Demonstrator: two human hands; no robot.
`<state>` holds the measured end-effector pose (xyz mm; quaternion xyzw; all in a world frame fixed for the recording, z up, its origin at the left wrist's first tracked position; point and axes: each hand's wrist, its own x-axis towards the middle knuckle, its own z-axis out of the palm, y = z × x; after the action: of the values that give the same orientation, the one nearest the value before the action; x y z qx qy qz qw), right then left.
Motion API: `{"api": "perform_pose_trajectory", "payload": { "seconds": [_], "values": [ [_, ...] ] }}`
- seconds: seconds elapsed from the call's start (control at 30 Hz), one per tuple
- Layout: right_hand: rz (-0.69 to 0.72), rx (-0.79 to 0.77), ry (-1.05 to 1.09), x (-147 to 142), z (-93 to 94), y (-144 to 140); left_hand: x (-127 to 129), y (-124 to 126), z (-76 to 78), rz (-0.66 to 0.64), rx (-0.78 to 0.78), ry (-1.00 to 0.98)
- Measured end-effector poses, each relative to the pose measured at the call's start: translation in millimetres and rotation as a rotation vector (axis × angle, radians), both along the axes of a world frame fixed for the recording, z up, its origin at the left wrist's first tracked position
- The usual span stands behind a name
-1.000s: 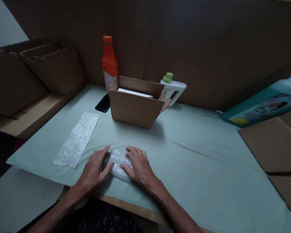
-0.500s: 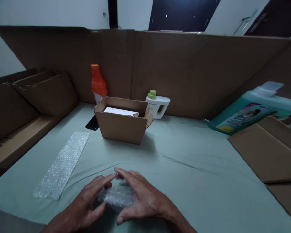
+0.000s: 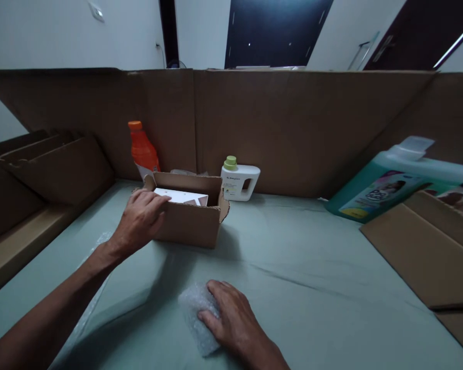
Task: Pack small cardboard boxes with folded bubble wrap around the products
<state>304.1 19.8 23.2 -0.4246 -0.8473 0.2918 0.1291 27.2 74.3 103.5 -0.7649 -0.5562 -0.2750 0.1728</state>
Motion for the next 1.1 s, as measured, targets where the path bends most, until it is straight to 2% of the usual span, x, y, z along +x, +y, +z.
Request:
{"api": "perform_pose_trajectory", "payload": {
  "seconds": [0.07,0.17,0.33,0.43,0.5,0.53,0.63,0.7,0.77,0.83,0.93,1.03,1.1],
  "values": [
    [0.005,-0.053,0.062,6,12.1,1,-1,1,-1.5,0.003,-0.02,-0.003],
    [-0.001,-0.172,0.195,16,36.7,2,-2,-20,-0.9,-0.025,-0.04,-0.009],
    [-0.099,-0.169,0.364,28,69.8,0,-3,-86,12.7,-0.014,-0.07,-0.026],
    [-0.106,-0.141,0.378,26,74.2,-10,5,-134,14.0,0.024,0.059,-0.115],
    [-0.106,-0.118,0.381,20,71.5,-22,18,-166,2.6,-0.019,0.107,-0.251],
    [-0.11,-0.106,0.389,15,69.0,-29,27,-180,-7.3,-0.066,0.079,-0.338],
    [-0.093,-0.097,0.459,-2,59.1,-50,54,-208,-45.7,-0.165,-0.21,-0.675],
    [-0.019,-0.142,0.482,-12,53.6,-61,66,-213,-67.1,-0.174,-0.439,-0.893],
    [0.052,-0.178,0.453,-14,51.6,-66,69,-210,-77.2,-0.181,-0.622,-1.042],
    [0.062,-0.184,0.429,-7,53.9,-65,64,-206,-76.2,-0.194,-0.725,-1.095],
    [0.082,-0.21,0.418,5,62.2,-61,53,-203,-66.1,-0.257,-0.816,-1.062],
    [0.159,-0.237,0.234,1,72.1,-62,50,-202,-60.9,-0.349,-0.864,-0.983],
    [0.182,-0.209,0.096,-9,79.7,-65,50,-200,-61.2,-0.338,-0.841,-0.953]
  ]
}}
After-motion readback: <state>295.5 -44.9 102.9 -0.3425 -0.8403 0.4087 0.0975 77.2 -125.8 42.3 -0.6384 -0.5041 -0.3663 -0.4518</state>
